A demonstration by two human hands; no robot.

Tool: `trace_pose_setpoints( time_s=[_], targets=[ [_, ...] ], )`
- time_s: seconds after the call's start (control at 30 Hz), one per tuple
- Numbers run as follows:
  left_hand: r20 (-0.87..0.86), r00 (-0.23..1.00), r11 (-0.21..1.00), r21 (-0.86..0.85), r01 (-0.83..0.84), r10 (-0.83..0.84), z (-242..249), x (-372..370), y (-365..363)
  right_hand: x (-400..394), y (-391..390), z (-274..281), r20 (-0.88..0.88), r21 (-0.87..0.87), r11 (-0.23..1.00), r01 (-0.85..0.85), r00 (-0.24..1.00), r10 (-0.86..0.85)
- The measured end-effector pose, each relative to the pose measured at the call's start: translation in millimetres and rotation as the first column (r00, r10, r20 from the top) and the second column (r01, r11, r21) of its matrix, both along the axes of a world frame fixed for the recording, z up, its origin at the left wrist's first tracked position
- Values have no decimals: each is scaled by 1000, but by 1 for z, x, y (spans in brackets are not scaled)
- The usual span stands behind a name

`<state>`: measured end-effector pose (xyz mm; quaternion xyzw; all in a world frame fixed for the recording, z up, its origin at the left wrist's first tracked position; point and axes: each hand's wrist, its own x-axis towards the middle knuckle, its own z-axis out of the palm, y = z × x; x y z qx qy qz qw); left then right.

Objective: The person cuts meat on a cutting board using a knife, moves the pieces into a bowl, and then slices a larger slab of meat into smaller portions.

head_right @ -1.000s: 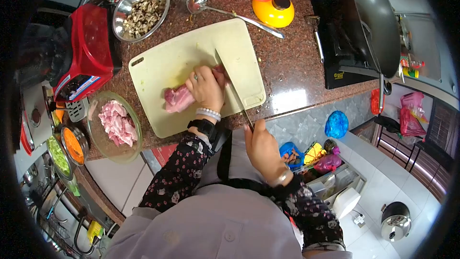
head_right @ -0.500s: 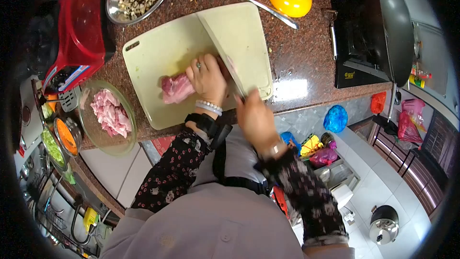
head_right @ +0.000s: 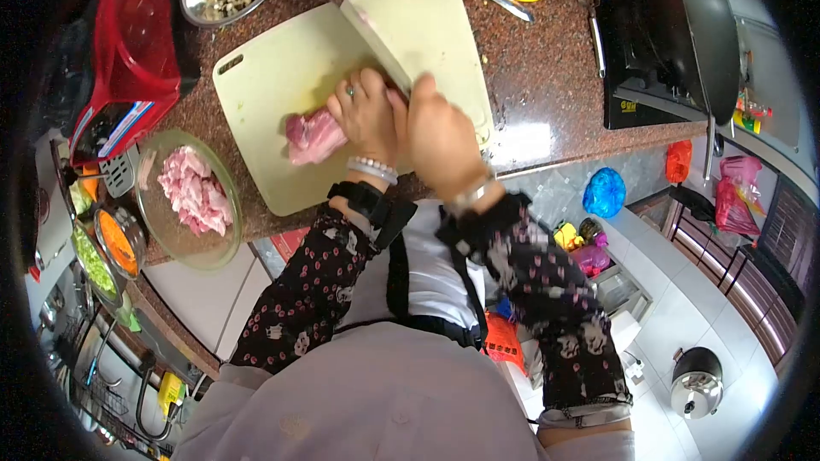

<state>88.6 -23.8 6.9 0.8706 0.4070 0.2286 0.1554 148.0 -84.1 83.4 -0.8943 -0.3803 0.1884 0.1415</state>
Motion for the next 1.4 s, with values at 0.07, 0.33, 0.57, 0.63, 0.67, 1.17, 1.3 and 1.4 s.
trace_pose_setpoints(
  time_s=[0.07,0.33,0.57,0.63,0.67,1.17,1.3,1.4],
  targets=[
    [75,997,998,-64,-21,26,-4,0,2,15,-1,-7,-75,58,997,48,996,-43],
    [172,985,1000,-15,19,-16,0,-1,-2,-8,-64,28,-194,38,995,96,977,-86],
    [61,998,999,44,-7,4,-5,6,2,-21,-115,51,-373,-18,990,138,918,-134],
    [52,999,999,40,11,-13,-5,5,1,-21,-112,48,-394,100,984,146,914,-96],
    [40,999,999,26,28,-29,-5,3,0,-17,-99,37,-385,50,989,141,916,-111],
    [12,1000,999,49,22,-23,-9,-2,1,0,-52,4,-155,13,1000,0,988,2],
    [102,992,990,-118,82,-70,5,-8,5,37,-34,2,-85,118,992,-37,995,47],
    [269,948,971,-118,210,-172,8,-25,4,42,-52,19,-56,154,988,30,998,-22]
  ],
)
